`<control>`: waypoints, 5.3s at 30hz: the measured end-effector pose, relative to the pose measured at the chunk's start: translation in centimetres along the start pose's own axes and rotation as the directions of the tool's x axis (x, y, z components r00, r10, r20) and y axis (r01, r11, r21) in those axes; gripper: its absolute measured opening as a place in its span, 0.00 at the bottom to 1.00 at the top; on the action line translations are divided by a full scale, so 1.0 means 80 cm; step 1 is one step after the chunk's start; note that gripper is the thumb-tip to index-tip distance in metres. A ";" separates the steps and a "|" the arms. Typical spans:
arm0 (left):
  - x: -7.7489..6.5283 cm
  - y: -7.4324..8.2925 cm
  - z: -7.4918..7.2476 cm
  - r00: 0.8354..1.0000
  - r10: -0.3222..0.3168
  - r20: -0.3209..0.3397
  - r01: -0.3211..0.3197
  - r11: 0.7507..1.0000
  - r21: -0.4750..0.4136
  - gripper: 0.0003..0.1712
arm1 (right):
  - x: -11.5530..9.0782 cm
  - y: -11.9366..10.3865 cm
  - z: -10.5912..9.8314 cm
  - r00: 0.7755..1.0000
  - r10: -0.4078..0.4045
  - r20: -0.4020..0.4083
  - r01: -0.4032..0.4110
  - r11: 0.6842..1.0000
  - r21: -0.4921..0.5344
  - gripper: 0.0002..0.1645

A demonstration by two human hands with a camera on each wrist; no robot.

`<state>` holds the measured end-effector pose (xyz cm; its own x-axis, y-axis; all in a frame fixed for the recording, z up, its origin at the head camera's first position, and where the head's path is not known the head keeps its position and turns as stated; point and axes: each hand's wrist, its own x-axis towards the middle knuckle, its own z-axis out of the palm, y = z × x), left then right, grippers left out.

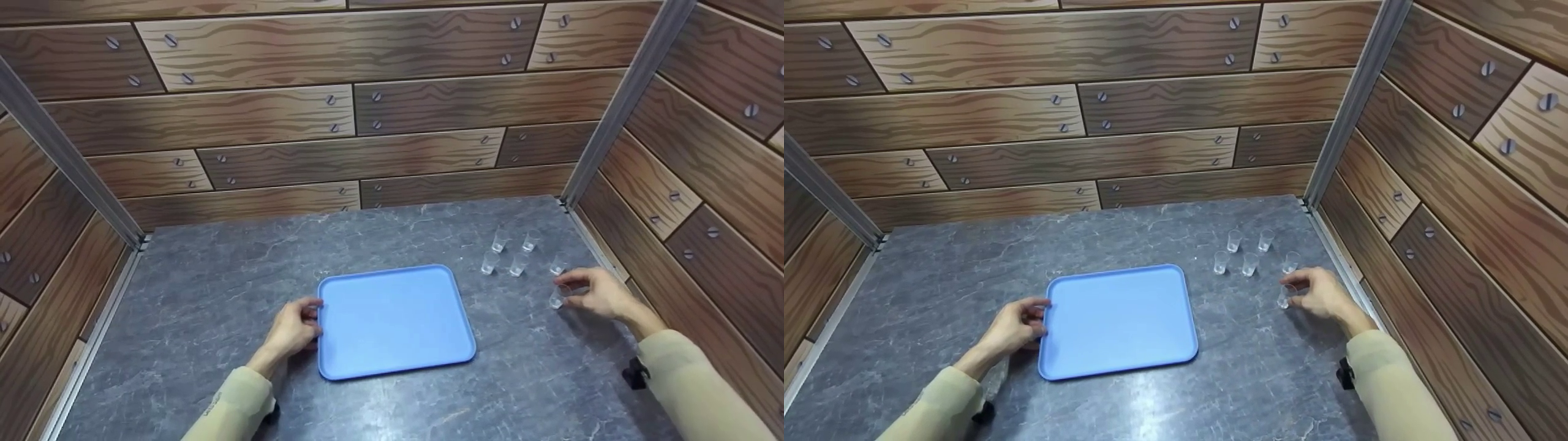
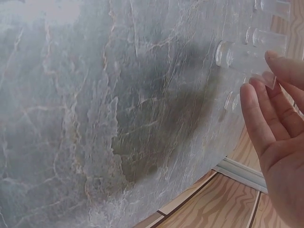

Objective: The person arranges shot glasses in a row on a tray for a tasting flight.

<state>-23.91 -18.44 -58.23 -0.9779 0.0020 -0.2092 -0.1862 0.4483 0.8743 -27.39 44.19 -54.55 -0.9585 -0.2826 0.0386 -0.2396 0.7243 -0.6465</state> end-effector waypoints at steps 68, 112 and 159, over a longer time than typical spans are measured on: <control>0.001 0.002 0.001 1.000 -0.018 0.003 0.018 1.000 0.010 0.36 | 0.097 -0.180 0.114 0.951 -0.309 -0.022 0.307 0.930 0.202 0.21; 0.001 0.001 -0.001 0.999 -0.039 0.024 0.040 0.999 -0.037 0.37 | 0.211 -0.306 0.285 0.931 -0.311 0.190 0.263 0.935 0.238 0.25; 0.001 0.000 -0.001 0.998 -0.050 0.032 0.051 0.998 -0.026 0.37 | 0.203 -0.318 0.313 0.947 -0.263 0.185 0.207 0.938 0.277 0.36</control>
<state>-23.99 -18.51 -58.20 -0.9637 0.0086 -0.2668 -0.2380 0.4247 0.8735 -33.01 5.41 -56.60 -0.8157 -0.5747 0.0653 -0.3800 0.4473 -0.8096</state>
